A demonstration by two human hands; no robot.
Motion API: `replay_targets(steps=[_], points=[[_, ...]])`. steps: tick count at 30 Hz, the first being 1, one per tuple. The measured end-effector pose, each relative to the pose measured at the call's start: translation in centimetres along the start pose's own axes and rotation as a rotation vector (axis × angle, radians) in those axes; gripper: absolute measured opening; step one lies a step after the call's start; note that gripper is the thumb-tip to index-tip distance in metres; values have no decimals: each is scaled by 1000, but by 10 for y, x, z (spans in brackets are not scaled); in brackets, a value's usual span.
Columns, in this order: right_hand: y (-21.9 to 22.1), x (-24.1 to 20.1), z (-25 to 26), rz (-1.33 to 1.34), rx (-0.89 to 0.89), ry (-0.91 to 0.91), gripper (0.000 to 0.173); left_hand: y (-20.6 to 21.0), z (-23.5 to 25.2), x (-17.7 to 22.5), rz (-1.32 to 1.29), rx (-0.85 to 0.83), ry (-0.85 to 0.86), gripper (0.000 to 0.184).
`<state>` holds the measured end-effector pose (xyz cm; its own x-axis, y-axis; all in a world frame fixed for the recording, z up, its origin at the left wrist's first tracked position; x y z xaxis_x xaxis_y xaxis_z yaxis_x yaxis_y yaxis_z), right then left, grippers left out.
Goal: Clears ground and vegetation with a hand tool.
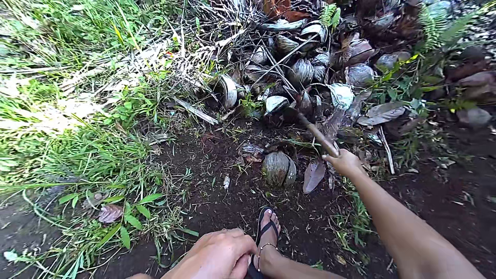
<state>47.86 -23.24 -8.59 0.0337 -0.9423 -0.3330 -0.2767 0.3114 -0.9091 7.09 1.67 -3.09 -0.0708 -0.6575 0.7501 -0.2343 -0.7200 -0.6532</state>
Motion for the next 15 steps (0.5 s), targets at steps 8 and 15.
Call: replay_targets(steps=[8, 15], points=[[20, -23, -12, -75, 29, -44, 58, -4, -2, -6, 9, 0, -50, 22], [20, -60, -50, -312, 67, -623, 36, -4, 11, -5, 4, 39, 8, 21]])
Point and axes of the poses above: each hand's wrist, its own z-axis towards the middle knuckle, its own y-axis out of the palm, x = y × z, the point moved 3 cm from there along z, towards the middle knuckle, and after that the axes turned 2 degrees about -y, right-handed, at the moved point
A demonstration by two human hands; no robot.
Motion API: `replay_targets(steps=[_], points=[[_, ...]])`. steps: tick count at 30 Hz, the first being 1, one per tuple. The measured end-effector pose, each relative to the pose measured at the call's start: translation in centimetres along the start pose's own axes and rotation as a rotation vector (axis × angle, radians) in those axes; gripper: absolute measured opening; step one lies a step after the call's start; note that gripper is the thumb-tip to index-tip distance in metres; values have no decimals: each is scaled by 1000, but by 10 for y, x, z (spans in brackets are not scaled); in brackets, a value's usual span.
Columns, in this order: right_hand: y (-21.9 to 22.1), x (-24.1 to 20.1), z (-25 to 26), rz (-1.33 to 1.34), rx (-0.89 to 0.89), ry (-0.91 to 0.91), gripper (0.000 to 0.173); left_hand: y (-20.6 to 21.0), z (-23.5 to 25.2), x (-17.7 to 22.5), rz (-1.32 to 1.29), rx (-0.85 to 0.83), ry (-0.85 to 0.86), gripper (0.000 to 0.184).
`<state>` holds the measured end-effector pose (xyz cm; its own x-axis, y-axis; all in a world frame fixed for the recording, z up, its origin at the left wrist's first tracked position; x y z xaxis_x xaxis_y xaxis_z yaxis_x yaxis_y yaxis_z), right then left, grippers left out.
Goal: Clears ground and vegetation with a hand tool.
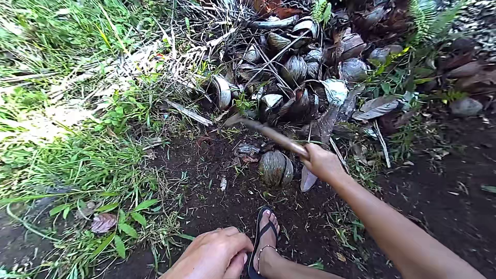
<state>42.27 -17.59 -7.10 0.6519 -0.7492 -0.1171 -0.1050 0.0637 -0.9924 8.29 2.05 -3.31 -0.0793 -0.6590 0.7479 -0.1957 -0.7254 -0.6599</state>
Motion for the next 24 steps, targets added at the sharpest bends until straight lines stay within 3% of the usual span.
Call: replay_targets(steps=[4, 6, 8, 10, 12, 16, 20, 24], points=[[26, -41, 36, -135, -73, -371, 25, 4, 8, 3, -21, -30, 2, 21], [23, -34, 58, -246, -179, -377, 24, 3, 6, 0, -17, -29, -16, 21], [7, 13, 82, -323, -192, -214, 31, 1, 1, -4, -18, -27, -42, 21], [-22, 81, 95, -356, -63, 70, 27, -2, -6, -7, -20, -17, -66, 21], [-53, 116, 89, -280, 26, 350, 33, -6, -12, -10, -24, -6, -86, 21], [-70, 109, 77, -56, 132, 677, 50, -9, -16, -14, -12, -2, -100, 22], [-54, 91, 97, 37, 89, 718, 47, -15, -29, -9, -15, 43, -67, 21], [-37, 65, 109, 224, 111, 750, 54, -23, -41, -6, -22, 81, -46, 21]])
Point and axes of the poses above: each hand's wrist, its own z-axis towards the middle knuckle, its own y-axis out of the palm, x = y × z, the point moved 3 cm from there along z, towards the middle knuckle, and after that the axes turned 2 degrees about -y, right-handed, at the moved point
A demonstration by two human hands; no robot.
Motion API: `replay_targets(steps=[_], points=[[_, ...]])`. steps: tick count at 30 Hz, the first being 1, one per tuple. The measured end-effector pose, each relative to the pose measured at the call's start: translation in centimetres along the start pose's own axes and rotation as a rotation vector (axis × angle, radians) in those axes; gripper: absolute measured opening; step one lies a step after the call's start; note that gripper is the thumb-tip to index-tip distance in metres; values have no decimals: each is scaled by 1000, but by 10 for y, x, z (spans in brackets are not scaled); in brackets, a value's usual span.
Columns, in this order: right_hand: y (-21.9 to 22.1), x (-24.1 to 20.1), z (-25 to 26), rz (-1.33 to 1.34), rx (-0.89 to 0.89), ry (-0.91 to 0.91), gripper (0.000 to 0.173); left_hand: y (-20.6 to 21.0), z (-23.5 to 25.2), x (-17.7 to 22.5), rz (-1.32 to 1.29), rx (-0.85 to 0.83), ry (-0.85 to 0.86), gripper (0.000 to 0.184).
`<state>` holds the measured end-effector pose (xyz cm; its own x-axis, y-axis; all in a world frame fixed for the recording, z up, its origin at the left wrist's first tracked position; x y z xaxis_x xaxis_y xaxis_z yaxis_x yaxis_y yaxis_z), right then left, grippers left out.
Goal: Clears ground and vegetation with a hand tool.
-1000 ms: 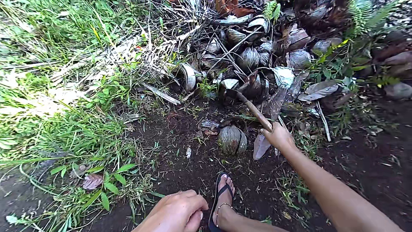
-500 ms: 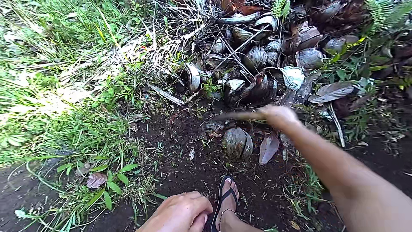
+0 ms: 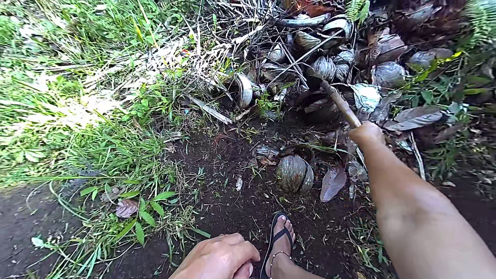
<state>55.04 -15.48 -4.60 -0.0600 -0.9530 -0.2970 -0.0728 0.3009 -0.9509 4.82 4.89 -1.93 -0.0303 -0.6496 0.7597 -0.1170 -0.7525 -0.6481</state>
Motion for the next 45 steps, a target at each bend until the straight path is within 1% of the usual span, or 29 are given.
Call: replay_targets(steps=[3, 5, 7, 10, 12, 15, 17, 18, 19, 22, 23, 24, 25, 27, 29, 30, 31, 32, 35, 37, 39, 40, 42, 45], points=[[19, -18, -5, 35, -10, 26, 57, -4, -8, 0, -15, -2, -1, 22], [27, -31, -9, 10, -17, -8, 56, -5, -10, 1, -34, -9, -4, 22], [39, -43, -12, -28, -61, -58, 58, -5, -6, 1, -41, -24, -5, 23], [74, -67, -8, -12, -156, -97, 62, -1, 5, 0, -36, -62, -24, 23], [97, -80, -4, 126, -194, -74, 65, 1, 10, 1, -45, -75, -40, 23], [117, -88, 4, 452, -242, -1, 67, 4, 16, 0, -62, -80, -52, 24], [124, -83, 8, 637, -251, 25, 62, 7, 19, -2, -51, -97, -53, 24], [123, -80, 9, 663, -239, 24, 60, 7, 21, -3, -47, -103, -53, 23], [119, -76, 9, 610, -202, 11, 59, 8, 22, -3, -47, -105, -52, 23], [95, -70, 2, 223, -65, -60, 58, 8, 21, 0, -54, -93, -43, 24], [90, -71, 0, 144, -51, -82, 58, 9, 21, 2, -56, -91, -39, 24], [88, -75, -1, 125, -55, -94, 59, 9, 21, 3, -59, -91, -37, 24], [87, -81, -1, 173, -77, -97, 63, 10, 21, 4, -59, -94, -37, 24], [92, -97, 2, 392, -142, -77, 71, 12, 22, 4, -54, -97, -36, 24], [102, -108, 4, 618, -183, -43, 69, 14, 23, 4, -45, -106, -39, 24], [106, -109, 4, 682, -192, -31, 67, 14, 24, 4, -45, -108, -41, 24], [108, -106, 7, 672, -181, -36, 65, 15, 25, 4, -46, -107, -42, 24], [107, -100, 11, 573, -150, -58, 65, 15, 25, 4, -52, -102, -44, 24], [92, -85, 2, 144, -71, -169, 57, 15, 26, 3, -64, -92, -47, 25], [90, -90, -12, -91, -50, -250, 50, 16, 28, 2, -71, -88, -42, 25], [97, -103, -24, -225, -49, -314, 50, 18, 32, 3, -79, -92, -37, 25], [104, -112, -27, -249, -64, -327, 51, 18, 34, 3, -82, -93, -37, 25], [116, -125, -27, -207, -99, -302, 58, 18, 36, 4, -88, -85, -35, 25], [122, -109, -13, -45, -159, -259, 65, 17, 36, 1, -87, -68, -23, 24]])
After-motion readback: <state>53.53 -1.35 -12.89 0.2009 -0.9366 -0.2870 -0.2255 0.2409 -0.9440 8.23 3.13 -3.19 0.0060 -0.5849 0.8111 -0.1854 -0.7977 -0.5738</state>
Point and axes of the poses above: each hand's wrist, its own z-axis towards the middle knuckle, its own y-axis out of the palm, x = y × z, the point moved 3 cm from there along z, towards the middle knuckle, and after that the axes turned 2 degrees about -y, right-handed, at the moved point
